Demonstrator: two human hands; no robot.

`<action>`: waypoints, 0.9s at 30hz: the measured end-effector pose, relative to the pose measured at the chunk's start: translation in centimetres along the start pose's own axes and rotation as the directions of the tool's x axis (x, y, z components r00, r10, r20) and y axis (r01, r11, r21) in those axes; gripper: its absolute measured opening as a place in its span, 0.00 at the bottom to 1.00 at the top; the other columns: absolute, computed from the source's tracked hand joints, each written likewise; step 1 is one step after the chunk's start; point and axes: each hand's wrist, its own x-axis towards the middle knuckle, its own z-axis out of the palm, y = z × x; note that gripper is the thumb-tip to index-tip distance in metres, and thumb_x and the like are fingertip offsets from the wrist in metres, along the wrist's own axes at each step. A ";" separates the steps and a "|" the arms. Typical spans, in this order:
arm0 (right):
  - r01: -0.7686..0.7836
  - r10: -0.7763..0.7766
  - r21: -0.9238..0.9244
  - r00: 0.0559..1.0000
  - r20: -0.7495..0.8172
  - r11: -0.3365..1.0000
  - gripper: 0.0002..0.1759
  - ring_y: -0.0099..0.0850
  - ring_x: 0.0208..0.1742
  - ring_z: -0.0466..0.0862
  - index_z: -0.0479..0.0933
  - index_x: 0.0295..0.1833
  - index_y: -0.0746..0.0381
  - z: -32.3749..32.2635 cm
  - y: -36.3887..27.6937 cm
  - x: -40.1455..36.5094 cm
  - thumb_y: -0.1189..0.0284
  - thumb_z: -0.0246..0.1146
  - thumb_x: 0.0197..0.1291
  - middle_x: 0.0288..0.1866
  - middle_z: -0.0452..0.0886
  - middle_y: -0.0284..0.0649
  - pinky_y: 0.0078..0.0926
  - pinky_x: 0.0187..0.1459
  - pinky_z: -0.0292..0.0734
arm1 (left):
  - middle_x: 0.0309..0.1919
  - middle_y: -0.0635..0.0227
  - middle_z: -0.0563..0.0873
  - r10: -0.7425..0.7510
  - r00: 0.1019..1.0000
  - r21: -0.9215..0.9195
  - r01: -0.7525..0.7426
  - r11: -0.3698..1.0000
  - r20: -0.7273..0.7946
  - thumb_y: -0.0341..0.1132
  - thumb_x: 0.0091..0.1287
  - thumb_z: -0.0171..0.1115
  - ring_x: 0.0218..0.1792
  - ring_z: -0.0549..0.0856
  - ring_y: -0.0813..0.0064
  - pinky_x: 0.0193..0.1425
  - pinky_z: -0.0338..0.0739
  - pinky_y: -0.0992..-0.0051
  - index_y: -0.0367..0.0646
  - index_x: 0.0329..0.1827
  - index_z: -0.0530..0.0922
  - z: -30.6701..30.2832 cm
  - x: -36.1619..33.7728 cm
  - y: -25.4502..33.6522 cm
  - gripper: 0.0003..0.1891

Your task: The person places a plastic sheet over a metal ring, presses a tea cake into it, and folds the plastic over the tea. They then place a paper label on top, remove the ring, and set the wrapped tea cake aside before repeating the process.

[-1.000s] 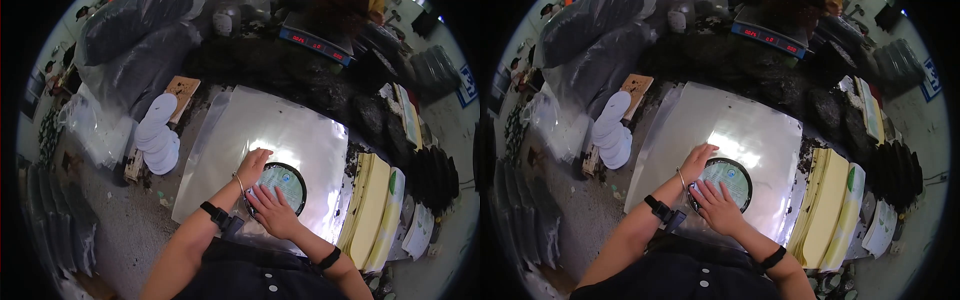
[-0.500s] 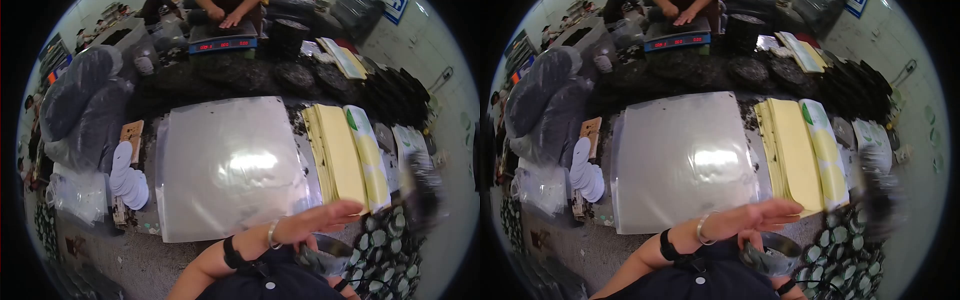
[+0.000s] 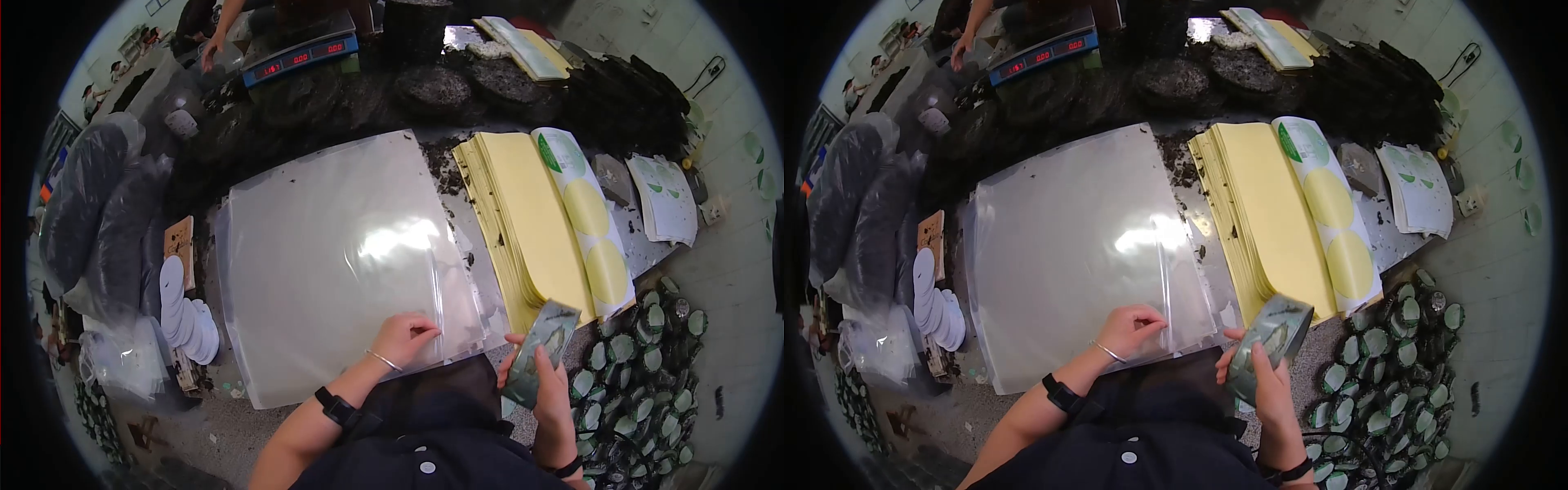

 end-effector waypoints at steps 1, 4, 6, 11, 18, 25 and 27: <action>0.010 -0.009 -0.024 1.000 0.006 1.000 0.30 0.35 0.36 0.87 0.71 0.69 0.74 0.6 -0.6 0.9 0.56 0.48 0.83 0.38 0.85 0.48 0.33 0.42 0.84 | 0.33 0.67 0.90 -0.009 1.000 0.060 0.008 0.998 0.023 0.30 0.69 0.73 0.37 0.88 0.79 0.45 0.82 0.76 0.35 0.36 0.87 -0.1 0.1 0.4 0.06; 0.048 -0.047 -0.025 0.998 0.047 0.999 0.29 0.35 0.35 0.87 0.71 0.69 0.74 2.3 -2.2 3.2 0.58 0.49 0.82 0.38 0.85 0.48 0.34 0.41 0.85 | 0.30 0.64 0.88 0.002 1.000 -0.030 -0.002 1.000 0.004 0.32 0.66 0.76 0.31 0.88 0.76 0.41 0.83 0.74 0.37 0.33 0.86 0.2 0.8 -0.8 0.08; 0.057 -0.058 0.004 0.996 0.068 0.998 0.28 0.36 0.35 0.87 0.72 0.68 0.75 2.7 -2.7 3.9 0.59 0.49 0.82 0.38 0.85 0.48 0.35 0.41 0.85 | 0.30 0.65 0.87 -0.039 0.999 -0.145 0.036 0.989 -0.017 0.30 0.66 0.76 0.31 0.88 0.77 0.39 0.83 0.74 0.37 0.35 0.85 -0.3 0.6 -2.2 0.07; 0.120 -0.119 -0.038 0.992 0.027 0.992 0.27 0.37 0.33 0.87 0.73 0.67 0.75 3.1 -3.4 4.5 0.61 0.50 0.82 0.38 0.84 0.49 0.37 0.38 0.86 | 0.28 0.69 0.84 -0.141 0.981 -0.537 0.047 0.843 -0.136 0.27 0.70 0.72 0.29 0.87 0.81 0.35 0.82 0.76 0.41 0.42 0.80 -1.0 -0.1 -1.9 0.06; 0.189 -0.199 -0.099 0.975 -0.102 0.977 0.26 0.35 0.35 0.88 0.72 0.68 0.76 4.4 -3.1 5.7 0.63 0.50 0.82 0.39 0.85 0.45 0.34 0.41 0.85 | 0.39 0.60 0.83 0.156 0.981 0.503 -0.077 0.861 -0.116 0.39 0.68 0.69 0.37 0.85 0.54 0.47 0.81 0.56 0.45 0.45 0.81 1.9 1.3 1.3 0.10; 0.241 -0.244 -0.226 0.970 0.017 0.944 0.23 0.33 0.38 0.88 0.72 0.68 0.76 6.9 -5.3 8.9 0.67 0.49 0.82 0.40 0.85 0.46 0.31 0.44 0.85 | 0.32 0.60 0.85 0.246 0.969 0.353 -0.240 0.904 0.028 0.37 0.64 0.71 0.37 0.85 0.55 0.44 0.79 0.58 0.43 0.31 0.84 0.3 1.5 -1.6 0.08; 0.242 -0.242 -0.265 0.970 0.033 0.933 0.23 0.32 0.39 0.88 0.72 0.68 0.76 8.2 -5.7 10.5 0.68 0.49 0.82 0.40 0.85 0.45 0.31 0.44 0.85 | 0.30 0.59 0.85 0.278 0.960 0.263 -0.261 0.929 -0.031 0.34 0.61 0.73 0.36 0.85 0.54 0.42 0.79 0.59 0.41 0.29 0.82 -0.2 0.9 -2.0 0.09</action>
